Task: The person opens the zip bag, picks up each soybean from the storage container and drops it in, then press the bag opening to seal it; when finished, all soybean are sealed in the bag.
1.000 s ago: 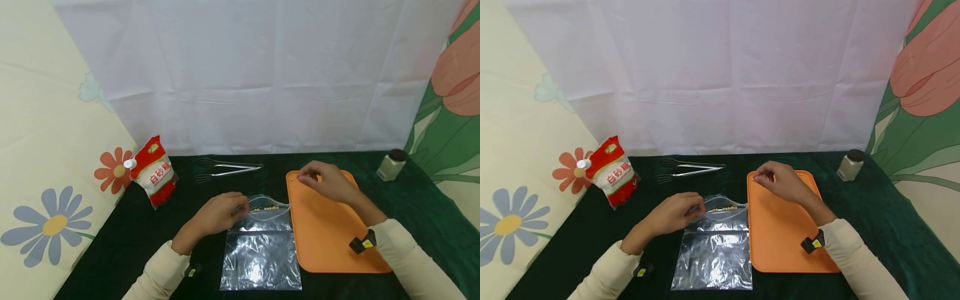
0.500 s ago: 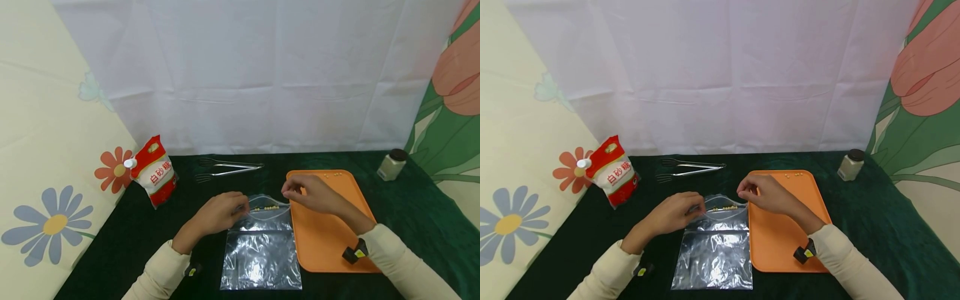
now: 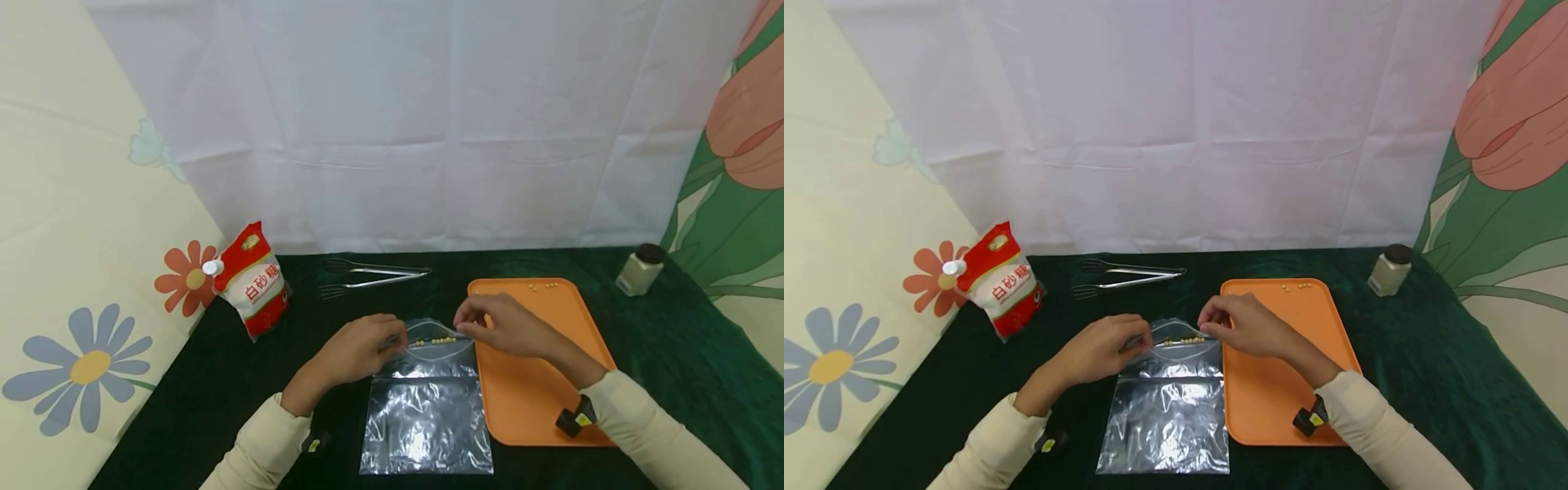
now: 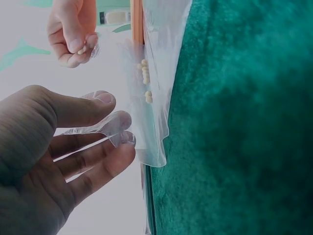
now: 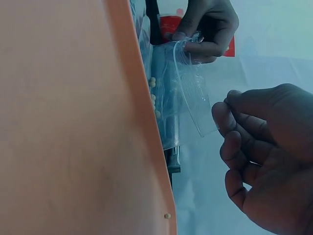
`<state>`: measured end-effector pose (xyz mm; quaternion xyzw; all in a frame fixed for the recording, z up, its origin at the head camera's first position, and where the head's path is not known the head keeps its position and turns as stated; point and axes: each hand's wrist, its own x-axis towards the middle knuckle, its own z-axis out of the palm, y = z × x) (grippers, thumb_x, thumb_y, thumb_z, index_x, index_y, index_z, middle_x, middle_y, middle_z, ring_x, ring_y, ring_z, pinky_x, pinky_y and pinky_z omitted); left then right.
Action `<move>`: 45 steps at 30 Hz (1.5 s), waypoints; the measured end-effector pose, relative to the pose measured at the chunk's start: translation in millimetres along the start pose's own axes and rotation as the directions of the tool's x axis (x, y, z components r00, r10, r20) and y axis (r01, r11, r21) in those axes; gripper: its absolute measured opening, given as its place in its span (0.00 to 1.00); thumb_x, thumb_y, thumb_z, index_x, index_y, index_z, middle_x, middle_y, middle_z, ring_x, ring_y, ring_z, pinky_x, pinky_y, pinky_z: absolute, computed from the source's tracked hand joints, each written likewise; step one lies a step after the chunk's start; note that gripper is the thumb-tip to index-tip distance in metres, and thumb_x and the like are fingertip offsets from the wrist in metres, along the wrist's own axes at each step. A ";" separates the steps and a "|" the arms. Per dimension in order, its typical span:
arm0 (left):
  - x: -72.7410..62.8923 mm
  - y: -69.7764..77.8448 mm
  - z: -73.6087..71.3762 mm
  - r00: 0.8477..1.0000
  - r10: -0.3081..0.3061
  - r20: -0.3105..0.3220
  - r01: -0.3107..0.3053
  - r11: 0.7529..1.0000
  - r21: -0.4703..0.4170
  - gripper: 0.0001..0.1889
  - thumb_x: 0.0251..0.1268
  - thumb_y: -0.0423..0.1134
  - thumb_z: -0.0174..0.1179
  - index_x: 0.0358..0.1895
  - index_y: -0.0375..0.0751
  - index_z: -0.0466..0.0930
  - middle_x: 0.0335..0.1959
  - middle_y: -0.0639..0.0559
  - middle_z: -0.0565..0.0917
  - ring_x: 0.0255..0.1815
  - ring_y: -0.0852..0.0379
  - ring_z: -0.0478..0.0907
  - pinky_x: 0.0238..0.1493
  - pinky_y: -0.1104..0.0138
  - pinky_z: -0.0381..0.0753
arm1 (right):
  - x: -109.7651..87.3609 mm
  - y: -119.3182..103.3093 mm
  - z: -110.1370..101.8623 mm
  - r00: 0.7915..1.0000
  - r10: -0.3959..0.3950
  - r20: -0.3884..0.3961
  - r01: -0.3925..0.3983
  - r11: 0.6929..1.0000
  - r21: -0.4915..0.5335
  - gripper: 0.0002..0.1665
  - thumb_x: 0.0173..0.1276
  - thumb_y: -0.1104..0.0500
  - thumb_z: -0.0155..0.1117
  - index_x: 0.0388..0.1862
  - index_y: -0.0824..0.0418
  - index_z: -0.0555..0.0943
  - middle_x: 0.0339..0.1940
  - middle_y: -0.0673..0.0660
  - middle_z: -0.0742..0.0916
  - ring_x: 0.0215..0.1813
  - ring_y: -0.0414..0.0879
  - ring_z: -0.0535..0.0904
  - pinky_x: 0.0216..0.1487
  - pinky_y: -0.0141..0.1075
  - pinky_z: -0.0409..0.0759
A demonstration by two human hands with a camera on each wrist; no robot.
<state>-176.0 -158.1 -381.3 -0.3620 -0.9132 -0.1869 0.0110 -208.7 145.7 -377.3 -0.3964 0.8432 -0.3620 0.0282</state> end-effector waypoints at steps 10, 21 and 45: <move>0.6 0.2 0.4 1.000 -0.009 0.002 0.009 1.000 0.001 0.06 0.67 0.37 0.65 0.42 0.54 0.82 0.42 0.65 0.80 0.36 0.67 0.75 0.35 0.70 0.78 | 1.4 -0.5 3.7 0.999 -0.033 0.005 0.033 0.999 -0.031 0.07 0.74 0.53 0.64 0.45 0.52 0.84 0.33 0.42 0.84 0.30 0.41 0.73 0.30 0.34 0.73; 0.9 0.6 -0.3 1.000 -0.011 0.003 0.011 1.000 -0.019 0.06 0.67 0.37 0.65 0.42 0.53 0.82 0.42 0.65 0.80 0.37 0.68 0.75 0.36 0.70 0.78 | 1.2 -0.4 4.0 0.999 -0.038 0.015 0.039 0.997 -0.066 0.08 0.74 0.51 0.64 0.47 0.51 0.84 0.35 0.41 0.85 0.29 0.41 0.72 0.29 0.35 0.71; 0.5 0.4 0.7 1.000 0.002 0.002 -0.002 1.000 -0.010 0.06 0.67 0.36 0.65 0.43 0.52 0.83 0.43 0.65 0.80 0.36 0.67 0.75 0.36 0.71 0.78 | -25.8 58.2 -62.0 0.909 0.137 -0.393 -0.263 0.921 -0.288 0.10 0.76 0.53 0.62 0.44 0.56 0.85 0.36 0.49 0.85 0.35 0.43 0.77 0.38 0.44 0.74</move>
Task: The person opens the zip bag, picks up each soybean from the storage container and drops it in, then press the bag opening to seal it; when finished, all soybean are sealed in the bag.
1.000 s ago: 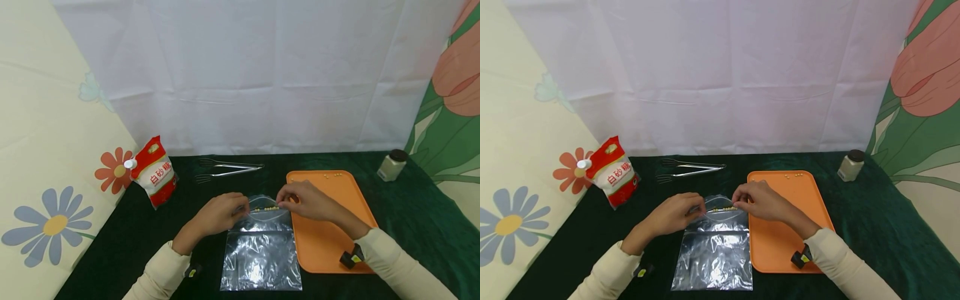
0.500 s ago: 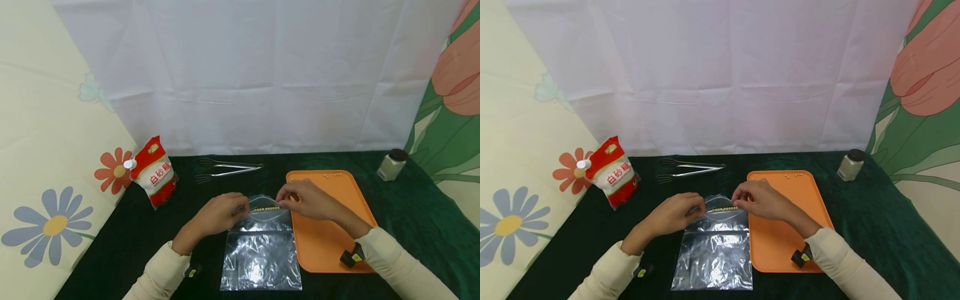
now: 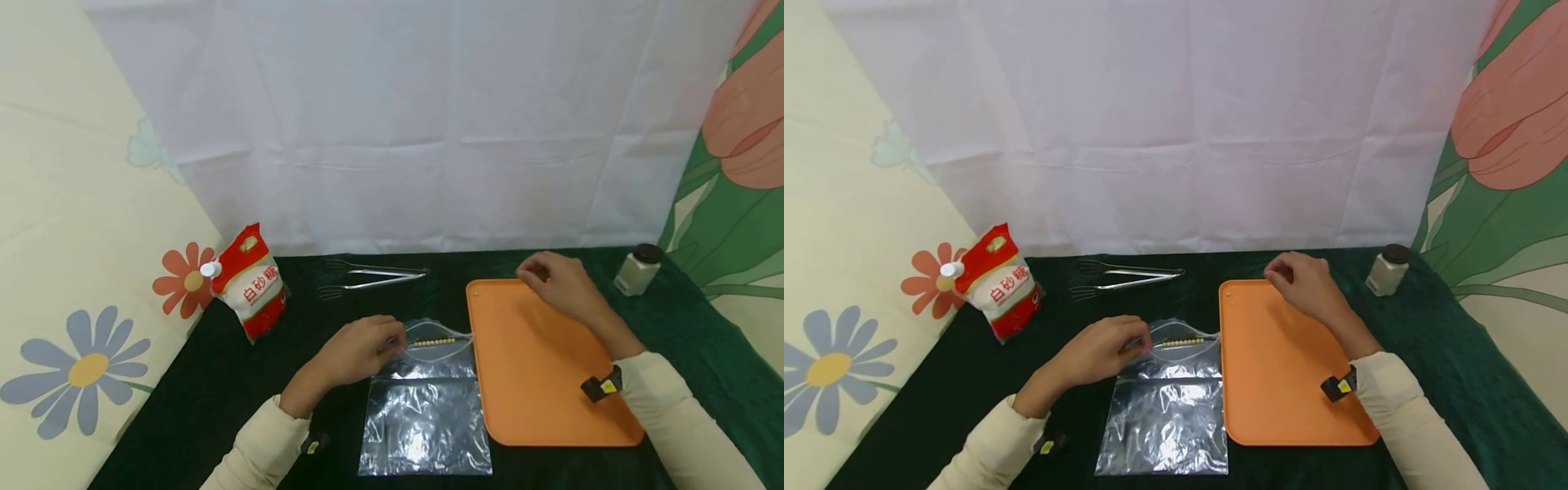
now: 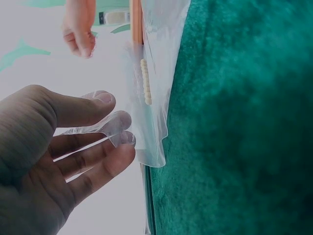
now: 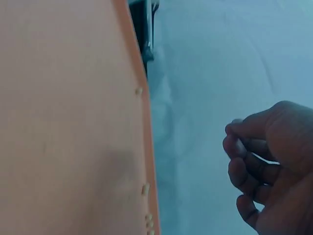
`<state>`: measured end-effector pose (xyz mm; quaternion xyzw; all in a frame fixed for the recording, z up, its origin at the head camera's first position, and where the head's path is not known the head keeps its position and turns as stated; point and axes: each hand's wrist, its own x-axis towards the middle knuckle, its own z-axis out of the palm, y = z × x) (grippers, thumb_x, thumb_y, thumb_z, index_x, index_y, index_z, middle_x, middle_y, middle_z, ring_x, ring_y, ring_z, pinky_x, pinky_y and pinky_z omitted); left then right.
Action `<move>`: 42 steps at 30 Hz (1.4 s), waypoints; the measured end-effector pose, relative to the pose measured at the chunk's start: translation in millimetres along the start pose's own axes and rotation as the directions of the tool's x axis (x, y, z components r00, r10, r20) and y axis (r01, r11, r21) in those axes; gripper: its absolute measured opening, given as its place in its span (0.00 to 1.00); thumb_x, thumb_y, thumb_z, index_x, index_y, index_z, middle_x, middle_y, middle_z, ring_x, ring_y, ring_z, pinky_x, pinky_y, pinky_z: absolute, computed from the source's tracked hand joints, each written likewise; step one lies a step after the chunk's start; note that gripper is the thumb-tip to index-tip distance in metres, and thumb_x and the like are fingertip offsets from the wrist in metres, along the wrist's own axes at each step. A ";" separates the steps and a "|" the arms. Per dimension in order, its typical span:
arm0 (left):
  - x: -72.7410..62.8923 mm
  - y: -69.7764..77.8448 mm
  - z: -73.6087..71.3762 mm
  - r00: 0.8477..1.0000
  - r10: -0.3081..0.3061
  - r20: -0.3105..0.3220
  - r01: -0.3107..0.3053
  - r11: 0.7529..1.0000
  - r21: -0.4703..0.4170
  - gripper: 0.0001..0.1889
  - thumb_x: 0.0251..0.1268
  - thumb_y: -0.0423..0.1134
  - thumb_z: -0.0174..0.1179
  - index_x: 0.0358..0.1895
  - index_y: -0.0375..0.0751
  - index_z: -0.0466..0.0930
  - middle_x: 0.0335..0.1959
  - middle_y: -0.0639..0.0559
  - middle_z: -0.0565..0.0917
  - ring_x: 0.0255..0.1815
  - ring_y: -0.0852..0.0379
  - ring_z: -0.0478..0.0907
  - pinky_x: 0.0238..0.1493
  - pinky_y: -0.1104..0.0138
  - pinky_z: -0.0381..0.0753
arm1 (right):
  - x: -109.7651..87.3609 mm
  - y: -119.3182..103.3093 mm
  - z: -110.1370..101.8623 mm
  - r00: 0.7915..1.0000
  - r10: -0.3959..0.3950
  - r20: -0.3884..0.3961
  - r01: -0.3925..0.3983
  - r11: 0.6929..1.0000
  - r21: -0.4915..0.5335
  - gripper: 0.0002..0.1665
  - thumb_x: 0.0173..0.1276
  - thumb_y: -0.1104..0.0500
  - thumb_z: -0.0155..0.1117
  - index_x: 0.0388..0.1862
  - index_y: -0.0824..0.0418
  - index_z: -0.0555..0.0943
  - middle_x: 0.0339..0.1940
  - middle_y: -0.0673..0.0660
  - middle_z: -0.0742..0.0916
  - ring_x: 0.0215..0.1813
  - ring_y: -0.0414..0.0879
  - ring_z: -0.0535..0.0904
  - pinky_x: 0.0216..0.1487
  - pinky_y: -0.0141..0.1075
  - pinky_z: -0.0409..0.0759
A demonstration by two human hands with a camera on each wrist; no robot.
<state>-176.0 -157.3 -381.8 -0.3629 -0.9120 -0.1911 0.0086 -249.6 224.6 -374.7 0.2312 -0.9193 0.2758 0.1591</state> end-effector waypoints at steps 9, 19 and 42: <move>-0.5 -0.3 -0.3 1.000 0.010 -0.004 -0.010 1.000 -0.008 0.07 0.66 0.36 0.66 0.44 0.52 0.82 0.43 0.65 0.80 0.37 0.68 0.75 0.36 0.71 0.78 | -6.6 29.3 -1.1 0.990 0.133 0.051 -0.123 0.979 -0.162 0.11 0.75 0.56 0.62 0.45 0.60 0.87 0.38 0.56 0.87 0.36 0.51 0.79 0.42 0.52 0.63; 0.8 -0.3 -1.4 1.000 0.010 -0.001 -0.010 1.000 -0.011 0.06 0.67 0.37 0.65 0.44 0.52 0.82 0.43 0.65 0.80 0.37 0.68 0.75 0.38 0.70 0.79 | -8.1 44.9 3.9 0.970 0.185 0.157 -0.155 0.971 -0.184 0.15 0.74 0.56 0.61 0.52 0.63 0.85 0.44 0.60 0.86 0.44 0.56 0.80 0.45 0.55 0.65; -0.7 0.2 -0.3 1.000 0.024 -0.007 -0.024 1.000 -0.008 0.06 0.67 0.35 0.65 0.43 0.51 0.82 0.42 0.64 0.80 0.36 0.67 0.75 0.37 0.70 0.78 | -9.3 48.1 15.1 0.964 0.198 0.177 -0.158 0.963 -0.218 0.11 0.72 0.57 0.65 0.48 0.62 0.84 0.40 0.58 0.83 0.43 0.54 0.79 0.46 0.56 0.63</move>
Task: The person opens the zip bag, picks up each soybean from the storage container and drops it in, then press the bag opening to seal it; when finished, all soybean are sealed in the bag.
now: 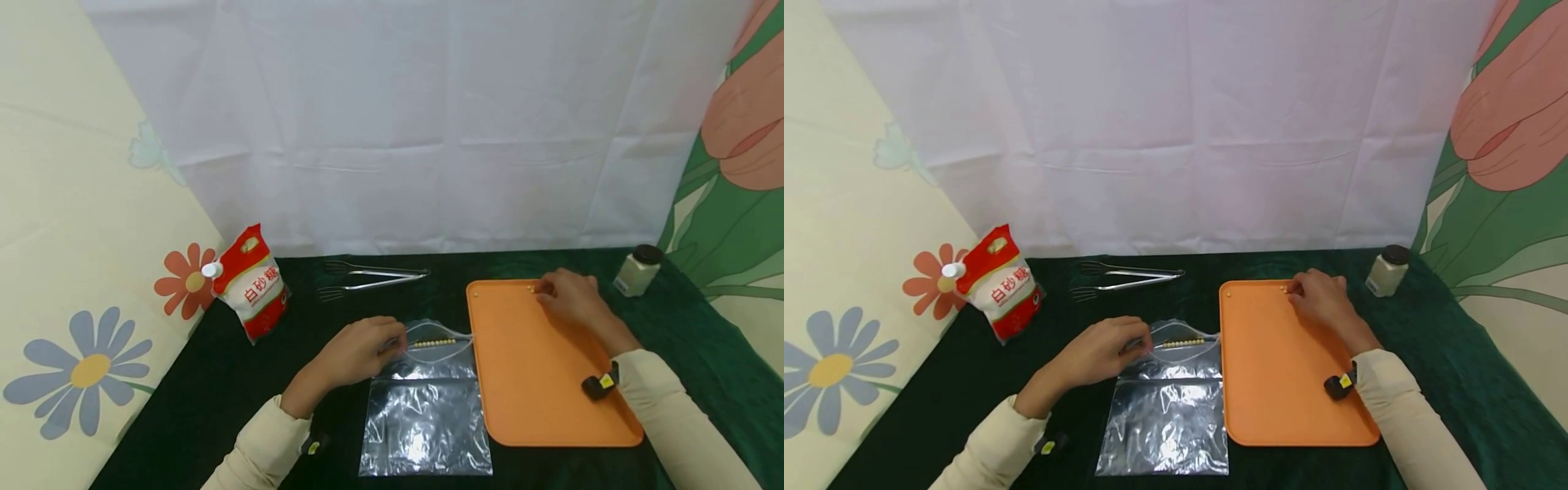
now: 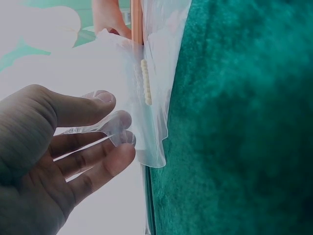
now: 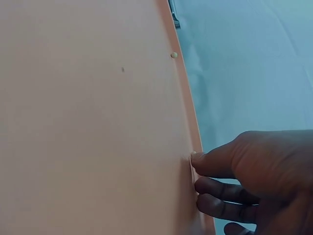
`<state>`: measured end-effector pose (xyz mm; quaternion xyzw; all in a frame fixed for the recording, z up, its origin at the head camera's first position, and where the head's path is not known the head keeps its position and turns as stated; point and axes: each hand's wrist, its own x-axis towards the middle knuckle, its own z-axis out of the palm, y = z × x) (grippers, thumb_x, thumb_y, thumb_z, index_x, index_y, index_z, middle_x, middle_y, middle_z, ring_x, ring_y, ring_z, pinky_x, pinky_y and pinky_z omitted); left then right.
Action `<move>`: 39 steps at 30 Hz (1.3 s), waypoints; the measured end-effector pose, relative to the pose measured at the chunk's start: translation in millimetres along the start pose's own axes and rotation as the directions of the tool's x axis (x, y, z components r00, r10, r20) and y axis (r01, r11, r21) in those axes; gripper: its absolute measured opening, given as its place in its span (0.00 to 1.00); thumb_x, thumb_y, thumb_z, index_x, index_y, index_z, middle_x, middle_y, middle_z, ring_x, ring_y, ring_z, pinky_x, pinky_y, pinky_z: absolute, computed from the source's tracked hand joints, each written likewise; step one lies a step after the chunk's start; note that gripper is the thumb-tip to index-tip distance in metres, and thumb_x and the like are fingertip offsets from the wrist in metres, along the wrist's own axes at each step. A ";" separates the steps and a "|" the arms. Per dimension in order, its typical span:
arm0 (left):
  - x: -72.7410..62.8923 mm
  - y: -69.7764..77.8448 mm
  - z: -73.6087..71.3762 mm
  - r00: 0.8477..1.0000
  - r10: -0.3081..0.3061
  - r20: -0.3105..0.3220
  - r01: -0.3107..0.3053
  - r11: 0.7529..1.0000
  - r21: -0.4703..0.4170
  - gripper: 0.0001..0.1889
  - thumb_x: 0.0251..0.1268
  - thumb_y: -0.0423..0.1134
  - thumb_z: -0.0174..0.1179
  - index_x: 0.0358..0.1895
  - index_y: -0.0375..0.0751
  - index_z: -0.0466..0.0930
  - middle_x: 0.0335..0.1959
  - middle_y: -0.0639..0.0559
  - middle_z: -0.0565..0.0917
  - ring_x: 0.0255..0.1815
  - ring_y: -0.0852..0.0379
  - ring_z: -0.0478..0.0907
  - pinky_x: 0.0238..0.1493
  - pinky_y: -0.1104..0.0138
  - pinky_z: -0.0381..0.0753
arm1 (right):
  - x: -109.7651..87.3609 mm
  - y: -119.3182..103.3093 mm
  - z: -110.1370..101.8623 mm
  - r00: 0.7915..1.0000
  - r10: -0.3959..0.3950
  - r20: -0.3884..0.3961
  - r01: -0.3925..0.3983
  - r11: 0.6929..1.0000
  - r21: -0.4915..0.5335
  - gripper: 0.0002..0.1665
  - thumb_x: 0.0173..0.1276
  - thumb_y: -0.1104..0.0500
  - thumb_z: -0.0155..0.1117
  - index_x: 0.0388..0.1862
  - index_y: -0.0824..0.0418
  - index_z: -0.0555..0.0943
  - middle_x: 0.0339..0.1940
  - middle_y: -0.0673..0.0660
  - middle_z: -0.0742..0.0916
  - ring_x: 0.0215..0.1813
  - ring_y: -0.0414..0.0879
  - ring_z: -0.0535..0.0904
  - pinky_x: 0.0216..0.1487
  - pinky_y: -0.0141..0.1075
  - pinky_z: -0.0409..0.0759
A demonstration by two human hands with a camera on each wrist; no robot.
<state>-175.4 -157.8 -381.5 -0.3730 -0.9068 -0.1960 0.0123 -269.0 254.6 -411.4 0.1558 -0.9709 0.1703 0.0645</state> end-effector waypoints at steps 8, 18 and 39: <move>0.4 0.6 0.1 1.000 0.006 0.006 -0.006 1.000 0.000 0.06 0.67 0.35 0.65 0.43 0.51 0.83 0.43 0.64 0.80 0.37 0.68 0.75 0.37 0.70 0.79 | -0.1 -4.8 2.6 0.999 -0.041 -0.009 0.041 0.999 -0.002 0.11 0.73 0.57 0.64 0.50 0.59 0.84 0.39 0.55 0.83 0.41 0.51 0.77 0.45 0.55 0.63; -0.3 -0.4 0.7 1.000 -0.001 0.010 0.001 1.000 -0.002 0.06 0.67 0.36 0.65 0.44 0.51 0.82 0.43 0.64 0.80 0.37 0.67 0.75 0.37 0.70 0.78 | 1.0 -6.7 4.7 1.000 0.011 -0.002 -0.011 1.000 -0.021 0.09 0.72 0.57 0.64 0.46 0.61 0.84 0.39 0.57 0.84 0.41 0.53 0.78 0.47 0.57 0.62; -1.1 -1.4 0.1 1.000 0.001 0.001 -0.001 1.000 0.010 0.05 0.68 0.37 0.65 0.43 0.51 0.82 0.42 0.64 0.80 0.35 0.67 0.74 0.34 0.71 0.78 | -5.2 -11.7 -14.4 0.988 0.021 0.151 -0.004 0.994 -0.110 0.08 0.71 0.57 0.64 0.46 0.58 0.82 0.38 0.53 0.83 0.41 0.51 0.78 0.45 0.56 0.61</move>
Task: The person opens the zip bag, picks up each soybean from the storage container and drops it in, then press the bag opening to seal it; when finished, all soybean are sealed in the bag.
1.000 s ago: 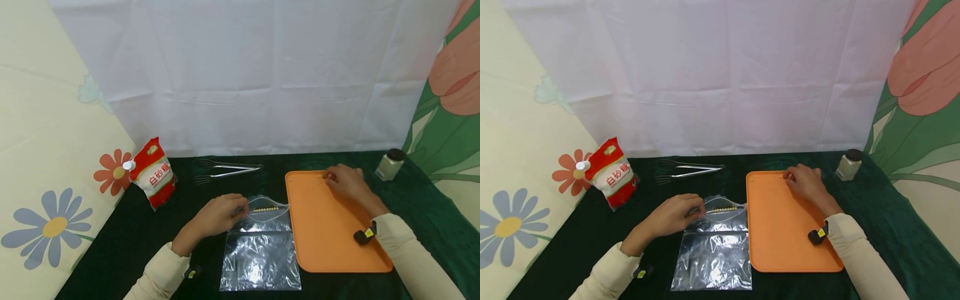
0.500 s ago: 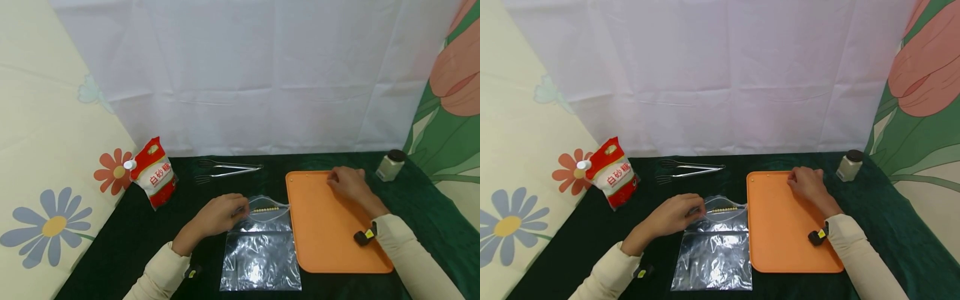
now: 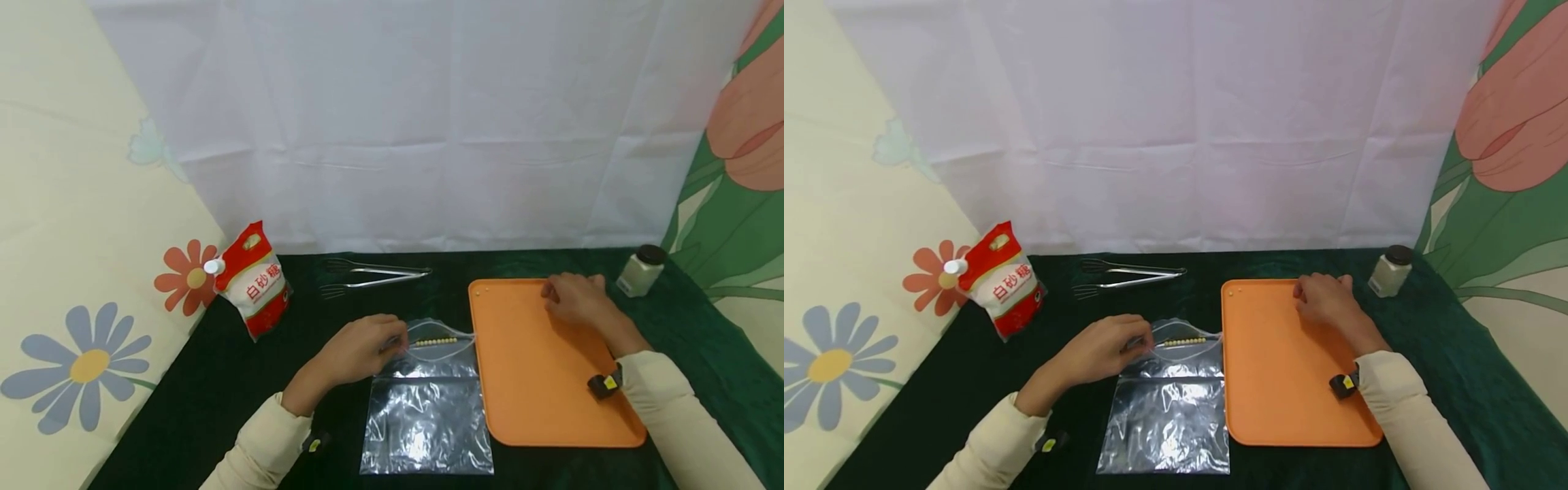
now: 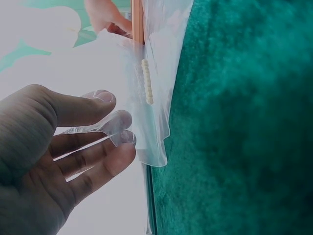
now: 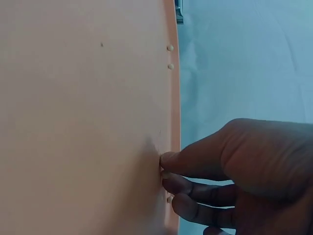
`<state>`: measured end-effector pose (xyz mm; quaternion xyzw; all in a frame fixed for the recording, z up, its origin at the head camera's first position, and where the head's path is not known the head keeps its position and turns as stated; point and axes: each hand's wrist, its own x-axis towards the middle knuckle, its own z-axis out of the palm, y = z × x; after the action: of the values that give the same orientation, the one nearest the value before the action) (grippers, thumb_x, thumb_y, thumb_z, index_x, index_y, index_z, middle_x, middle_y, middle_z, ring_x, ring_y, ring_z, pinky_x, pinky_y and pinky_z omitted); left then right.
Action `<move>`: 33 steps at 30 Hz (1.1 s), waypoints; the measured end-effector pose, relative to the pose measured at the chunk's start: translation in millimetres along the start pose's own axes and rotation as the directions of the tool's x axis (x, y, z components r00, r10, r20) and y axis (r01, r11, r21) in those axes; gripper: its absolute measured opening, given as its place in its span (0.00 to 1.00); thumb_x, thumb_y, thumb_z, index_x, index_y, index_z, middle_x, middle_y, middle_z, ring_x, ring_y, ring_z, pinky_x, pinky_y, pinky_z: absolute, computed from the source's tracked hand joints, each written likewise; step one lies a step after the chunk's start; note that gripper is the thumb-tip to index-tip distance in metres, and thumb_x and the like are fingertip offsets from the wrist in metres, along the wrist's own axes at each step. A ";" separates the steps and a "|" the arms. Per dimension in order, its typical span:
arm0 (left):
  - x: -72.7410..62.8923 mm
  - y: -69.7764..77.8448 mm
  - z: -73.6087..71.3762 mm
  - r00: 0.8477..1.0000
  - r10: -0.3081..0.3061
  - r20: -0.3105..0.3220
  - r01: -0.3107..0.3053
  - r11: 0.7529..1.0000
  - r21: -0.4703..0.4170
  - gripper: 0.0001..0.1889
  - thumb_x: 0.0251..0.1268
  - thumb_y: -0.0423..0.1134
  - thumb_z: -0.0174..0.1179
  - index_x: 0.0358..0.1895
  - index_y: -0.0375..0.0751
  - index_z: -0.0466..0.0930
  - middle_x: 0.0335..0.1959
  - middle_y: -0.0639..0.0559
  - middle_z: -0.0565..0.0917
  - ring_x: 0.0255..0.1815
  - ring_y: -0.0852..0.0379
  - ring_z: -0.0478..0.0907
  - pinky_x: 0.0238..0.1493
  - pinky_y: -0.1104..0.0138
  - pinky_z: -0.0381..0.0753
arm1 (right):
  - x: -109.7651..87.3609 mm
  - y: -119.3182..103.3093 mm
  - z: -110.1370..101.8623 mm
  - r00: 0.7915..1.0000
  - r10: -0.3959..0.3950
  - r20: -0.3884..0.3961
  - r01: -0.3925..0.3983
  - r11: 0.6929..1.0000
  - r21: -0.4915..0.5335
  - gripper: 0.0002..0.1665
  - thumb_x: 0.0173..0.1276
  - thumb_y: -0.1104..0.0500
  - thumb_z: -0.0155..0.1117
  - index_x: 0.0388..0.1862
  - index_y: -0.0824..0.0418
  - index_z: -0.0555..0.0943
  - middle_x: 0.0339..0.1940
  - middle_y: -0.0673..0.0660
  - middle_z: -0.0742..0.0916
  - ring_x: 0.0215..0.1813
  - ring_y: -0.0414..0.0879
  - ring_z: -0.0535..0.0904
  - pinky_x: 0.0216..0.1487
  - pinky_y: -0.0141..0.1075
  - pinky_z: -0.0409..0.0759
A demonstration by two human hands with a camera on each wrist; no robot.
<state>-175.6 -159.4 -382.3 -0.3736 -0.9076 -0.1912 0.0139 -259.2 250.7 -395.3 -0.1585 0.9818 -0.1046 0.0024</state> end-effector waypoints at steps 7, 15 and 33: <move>0.1 0.4 0.5 1.000 -0.003 0.001 0.003 1.000 -0.001 0.05 0.68 0.37 0.65 0.44 0.51 0.83 0.43 0.64 0.80 0.36 0.67 0.75 0.36 0.71 0.78 | 1.1 -2.9 -2.6 1.000 -0.004 0.009 0.003 1.000 0.021 0.04 0.69 0.62 0.64 0.42 0.59 0.83 0.37 0.53 0.85 0.40 0.51 0.79 0.45 0.56 0.61; 0.4 0.9 -0.7 1.000 -0.013 0.007 0.014 1.000 -0.003 0.06 0.67 0.37 0.65 0.44 0.52 0.82 0.43 0.65 0.80 0.36 0.67 0.75 0.36 0.70 0.78 | -0.9 -0.9 -8.3 0.998 -0.023 0.064 0.025 0.999 -0.032 0.07 0.70 0.55 0.65 0.41 0.57 0.83 0.39 0.53 0.84 0.40 0.51 0.78 0.43 0.54 0.63; 1.3 1.8 -2.0 1.000 -0.014 0.019 0.014 1.000 0.013 0.06 0.67 0.36 0.65 0.43 0.53 0.82 0.43 0.65 0.80 0.37 0.68 0.75 0.37 0.70 0.78 | -4.7 -4.9 -19.8 0.976 -0.010 0.217 0.009 1.000 0.008 0.08 0.71 0.64 0.60 0.47 0.62 0.83 0.47 0.61 0.85 0.47 0.59 0.78 0.50 0.59 0.63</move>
<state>-175.5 -158.0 -379.6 -0.3689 -0.9115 -0.1818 0.0064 -254.0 251.6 -375.1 -0.1738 0.9745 -0.0900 0.1096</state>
